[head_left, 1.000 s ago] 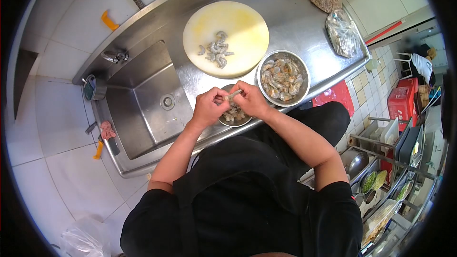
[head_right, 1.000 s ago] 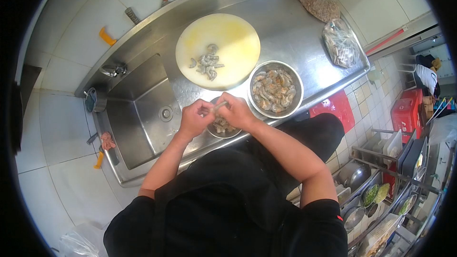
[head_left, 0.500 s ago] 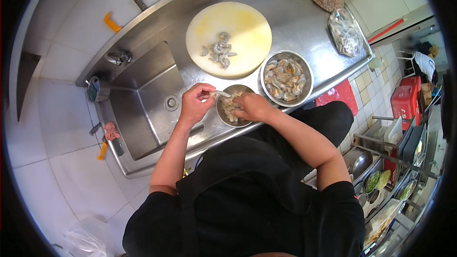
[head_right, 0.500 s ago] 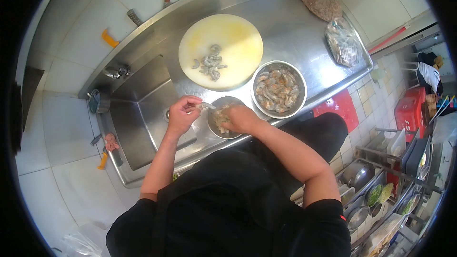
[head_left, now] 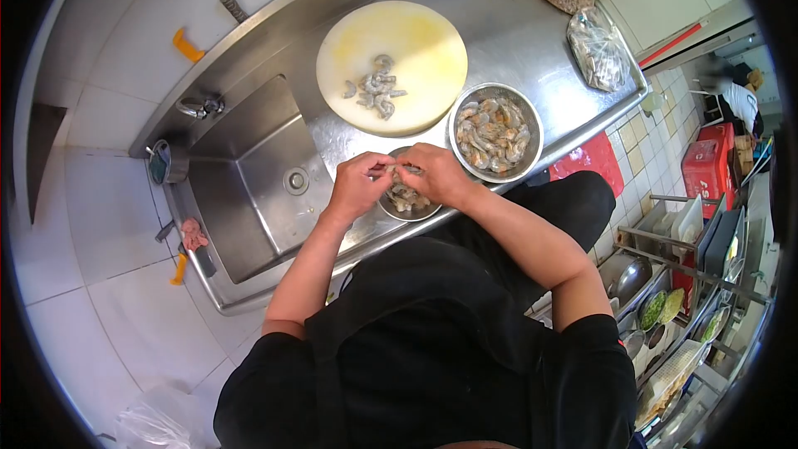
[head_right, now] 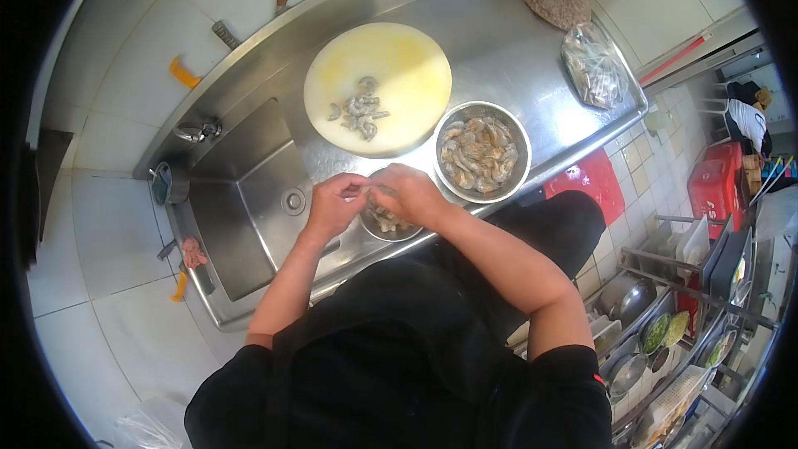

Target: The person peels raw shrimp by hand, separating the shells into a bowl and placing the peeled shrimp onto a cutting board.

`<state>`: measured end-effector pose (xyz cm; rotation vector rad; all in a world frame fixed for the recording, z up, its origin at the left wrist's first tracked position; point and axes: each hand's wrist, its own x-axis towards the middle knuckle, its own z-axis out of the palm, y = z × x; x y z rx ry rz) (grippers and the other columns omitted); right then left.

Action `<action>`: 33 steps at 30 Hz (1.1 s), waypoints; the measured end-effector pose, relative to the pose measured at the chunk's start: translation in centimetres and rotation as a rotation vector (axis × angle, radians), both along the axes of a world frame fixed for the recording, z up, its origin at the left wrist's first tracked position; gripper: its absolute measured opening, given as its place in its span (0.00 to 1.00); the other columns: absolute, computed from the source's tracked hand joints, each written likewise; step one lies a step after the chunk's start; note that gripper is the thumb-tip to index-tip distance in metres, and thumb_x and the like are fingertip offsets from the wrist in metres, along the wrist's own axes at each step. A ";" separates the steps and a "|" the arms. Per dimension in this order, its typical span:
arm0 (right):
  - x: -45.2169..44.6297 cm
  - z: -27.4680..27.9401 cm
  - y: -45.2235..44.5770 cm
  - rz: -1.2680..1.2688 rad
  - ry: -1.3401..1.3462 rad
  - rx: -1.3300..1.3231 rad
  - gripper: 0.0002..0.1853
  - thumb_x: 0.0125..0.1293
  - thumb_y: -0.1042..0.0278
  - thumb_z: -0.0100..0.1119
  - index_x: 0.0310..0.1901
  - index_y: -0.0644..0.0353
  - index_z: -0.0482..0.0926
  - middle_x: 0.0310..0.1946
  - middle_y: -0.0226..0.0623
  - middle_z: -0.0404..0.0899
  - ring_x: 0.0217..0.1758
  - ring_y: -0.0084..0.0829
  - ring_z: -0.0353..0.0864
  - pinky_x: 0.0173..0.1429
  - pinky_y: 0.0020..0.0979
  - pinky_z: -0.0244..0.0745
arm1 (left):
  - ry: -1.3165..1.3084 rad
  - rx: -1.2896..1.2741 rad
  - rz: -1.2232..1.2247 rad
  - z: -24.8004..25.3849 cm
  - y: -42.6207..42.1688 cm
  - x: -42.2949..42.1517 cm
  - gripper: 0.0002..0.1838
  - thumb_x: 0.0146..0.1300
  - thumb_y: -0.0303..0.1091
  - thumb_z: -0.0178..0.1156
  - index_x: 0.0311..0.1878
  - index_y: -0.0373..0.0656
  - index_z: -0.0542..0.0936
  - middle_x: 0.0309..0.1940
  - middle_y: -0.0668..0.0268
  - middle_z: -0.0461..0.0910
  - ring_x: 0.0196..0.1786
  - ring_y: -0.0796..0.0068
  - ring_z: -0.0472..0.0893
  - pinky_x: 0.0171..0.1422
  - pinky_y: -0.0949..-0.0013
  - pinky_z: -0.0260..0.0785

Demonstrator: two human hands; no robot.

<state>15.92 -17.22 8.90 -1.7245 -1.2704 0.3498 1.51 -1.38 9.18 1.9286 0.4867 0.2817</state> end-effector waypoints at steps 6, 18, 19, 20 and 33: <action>0.2 0.3 0.2 -0.054 0.131 -0.141 0.10 0.65 0.63 0.69 0.43 0.58 0.90 0.37 0.47 0.89 0.41 0.50 0.89 0.49 0.45 0.84 | -0.058 0.043 0.020 0.4 -0.9 0.2 0.12 0.63 0.22 0.68 0.50 0.35 0.88 0.46 0.57 0.90 0.45 0.69 0.91 0.52 0.68 0.86; 1.4 -2.4 -0.1 -0.060 0.202 -0.471 0.10 0.64 0.61 0.68 0.41 0.58 0.88 0.35 0.48 0.89 0.40 0.52 0.89 0.47 0.49 0.83 | -0.230 0.198 0.054 0.0 -0.6 -0.5 0.09 0.64 0.20 0.69 0.47 0.36 0.88 0.53 0.57 0.89 0.54 0.71 0.89 0.62 0.69 0.83; 1.1 -2.5 -0.1 -0.060 0.201 -0.470 0.10 0.64 0.61 0.68 0.41 0.58 0.88 0.35 0.48 0.89 0.40 0.52 0.89 0.47 0.49 0.83 | -0.233 -0.085 0.104 -0.3 -0.5 -0.6 0.09 0.65 0.21 0.69 0.49 0.36 0.86 0.56 0.56 0.87 0.57 0.70 0.87 0.63 0.68 0.82; 0.5 -2.6 -0.2 -0.069 0.121 -0.446 0.08 0.64 0.66 0.67 0.41 0.58 0.87 0.32 0.44 0.88 0.38 0.50 0.88 0.45 0.47 0.82 | -0.235 -0.368 0.153 -0.5 -0.4 -0.7 0.11 0.67 0.21 0.70 0.51 0.35 0.83 0.59 0.56 0.86 0.61 0.69 0.85 0.64 0.66 0.81; 0.4 -3.4 -1.7 0.112 -0.243 -0.503 0.10 0.67 0.69 0.63 0.47 0.60 0.86 0.47 0.51 0.83 0.55 0.53 0.84 0.60 0.49 0.80 | -0.323 -0.609 0.360 0.9 4.9 5.4 0.11 0.70 0.24 0.69 0.50 0.33 0.78 0.41 0.57 0.86 0.44 0.70 0.88 0.57 0.65 0.84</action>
